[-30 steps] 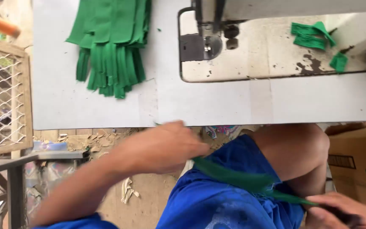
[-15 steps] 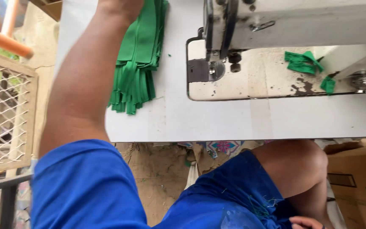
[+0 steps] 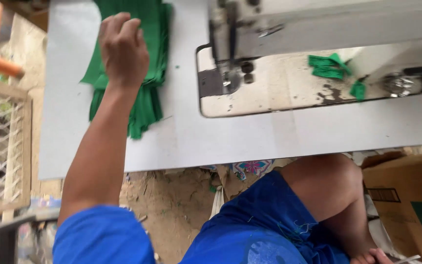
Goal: The person sits on the floor and uses scissors to trim excess threads from a green fabric piece with a zipper. They then pick up a small metal zipper pull and attach it to the zipper tape by hand, manipulating the fabric and metal parts to secure the pull.
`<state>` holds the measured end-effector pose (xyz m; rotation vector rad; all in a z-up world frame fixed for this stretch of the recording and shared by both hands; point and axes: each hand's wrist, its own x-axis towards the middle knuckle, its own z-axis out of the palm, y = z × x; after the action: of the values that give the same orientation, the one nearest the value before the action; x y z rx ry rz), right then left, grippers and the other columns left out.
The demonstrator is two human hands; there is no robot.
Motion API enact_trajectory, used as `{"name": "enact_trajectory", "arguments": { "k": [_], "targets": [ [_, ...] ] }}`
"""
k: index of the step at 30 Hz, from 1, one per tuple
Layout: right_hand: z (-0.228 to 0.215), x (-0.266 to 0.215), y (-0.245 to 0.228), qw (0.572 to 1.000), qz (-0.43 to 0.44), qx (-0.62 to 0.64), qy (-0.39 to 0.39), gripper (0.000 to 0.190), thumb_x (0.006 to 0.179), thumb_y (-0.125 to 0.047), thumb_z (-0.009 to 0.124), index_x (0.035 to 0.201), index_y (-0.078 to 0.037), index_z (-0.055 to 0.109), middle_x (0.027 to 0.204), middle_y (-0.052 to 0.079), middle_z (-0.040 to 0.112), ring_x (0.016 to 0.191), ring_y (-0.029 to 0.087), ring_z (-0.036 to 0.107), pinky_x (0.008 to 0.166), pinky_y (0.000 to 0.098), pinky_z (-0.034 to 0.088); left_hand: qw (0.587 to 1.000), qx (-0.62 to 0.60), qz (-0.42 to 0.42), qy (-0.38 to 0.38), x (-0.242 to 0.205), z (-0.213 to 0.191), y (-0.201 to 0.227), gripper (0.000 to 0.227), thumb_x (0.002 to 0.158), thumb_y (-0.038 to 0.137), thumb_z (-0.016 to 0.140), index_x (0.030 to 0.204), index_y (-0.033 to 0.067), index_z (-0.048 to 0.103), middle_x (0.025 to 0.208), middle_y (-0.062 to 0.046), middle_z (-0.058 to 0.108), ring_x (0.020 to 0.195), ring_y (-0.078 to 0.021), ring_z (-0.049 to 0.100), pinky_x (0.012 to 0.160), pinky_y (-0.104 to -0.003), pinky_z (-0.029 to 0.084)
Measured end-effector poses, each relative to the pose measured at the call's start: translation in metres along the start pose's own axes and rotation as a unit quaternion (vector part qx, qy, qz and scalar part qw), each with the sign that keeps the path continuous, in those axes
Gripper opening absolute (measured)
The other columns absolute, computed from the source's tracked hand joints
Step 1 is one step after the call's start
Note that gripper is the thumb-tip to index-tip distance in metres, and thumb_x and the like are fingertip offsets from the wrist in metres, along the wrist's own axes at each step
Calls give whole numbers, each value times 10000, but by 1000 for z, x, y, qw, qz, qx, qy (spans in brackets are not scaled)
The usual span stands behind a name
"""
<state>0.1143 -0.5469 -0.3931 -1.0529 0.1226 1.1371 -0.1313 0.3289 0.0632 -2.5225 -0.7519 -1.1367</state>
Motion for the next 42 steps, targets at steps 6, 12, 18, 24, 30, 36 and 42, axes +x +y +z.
{"name": "enact_trajectory", "arguments": {
  "k": [6, 12, 18, 24, 30, 36, 42],
  "targets": [
    [232, -63, -23, 960, -118, 162, 193, 185, 1082, -255, 591, 1077, -73, 622, 974, 154, 598, 916, 311, 578, 828, 532, 517, 921, -327, 210, 14, -14, -34, 184, 229, 882, -87, 741, 750, 78, 651, 789, -48, 621, 698, -202, 532, 651, -352, 461],
    [310, -73, -56, 921, -111, 198, 315, 150, 1032, -174, 566, 1103, -48, 607, 770, 135, 573, 689, 262, 540, 592, 425, 468, 681, -524, 438, -264, -41, -2, 362, 398, 788, 141, 699, 1177, 89, 637, 874, -40, 606, 761, -243, 557, 715, -371, 465],
    [315, -82, -111, 892, -118, 191, 393, 196, 1059, -219, 537, 1174, -64, 565, 855, 124, 558, 690, 249, 532, 559, 404, 451, 676, -445, 464, -360, -44, 61, 500, 176, 964, 241, 608, 1045, 96, 667, 973, -94, 688, 884, -293, 671, 791, -414, 555],
    [388, -62, -268, 715, -109, -607, 331, 319, 1005, -452, 585, 1220, -217, 602, 821, 113, 700, 826, 352, 751, 631, 526, 588, 759, -304, 562, -127, -148, 169, 534, 182, 961, 304, 600, 789, 336, 648, 842, 96, 599, 812, -153, 580, 670, -356, 493],
    [509, 68, -333, 455, -510, -725, 84, 240, 1055, -236, 529, 1233, -139, 658, 755, 24, 446, 684, 286, 512, 580, 411, 453, 749, -496, 346, -272, -263, 229, 577, 193, 770, 286, 635, 878, 130, 666, 930, -119, 600, 876, -301, 557, 798, -454, 410],
    [603, 191, -285, 551, -549, -629, 18, 78, 894, -6, 553, 863, -7, 625, 921, 164, 588, 775, 322, 557, 680, 469, 476, 730, -506, 414, -199, -258, 195, 606, 328, 641, 479, 719, 812, 205, 661, 858, -65, 539, 765, -292, 522, 697, -497, 346],
    [602, 302, -170, 494, -493, -709, 97, 311, 986, -19, 629, 1256, -117, 508, 1206, 80, 566, 1101, 212, 582, 1110, 363, 571, 648, -478, 517, -289, -203, 146, 584, 348, 730, 399, 719, 941, 133, 644, 968, -130, 568, 847, -331, 549, 762, -523, 395]
  ]
}}
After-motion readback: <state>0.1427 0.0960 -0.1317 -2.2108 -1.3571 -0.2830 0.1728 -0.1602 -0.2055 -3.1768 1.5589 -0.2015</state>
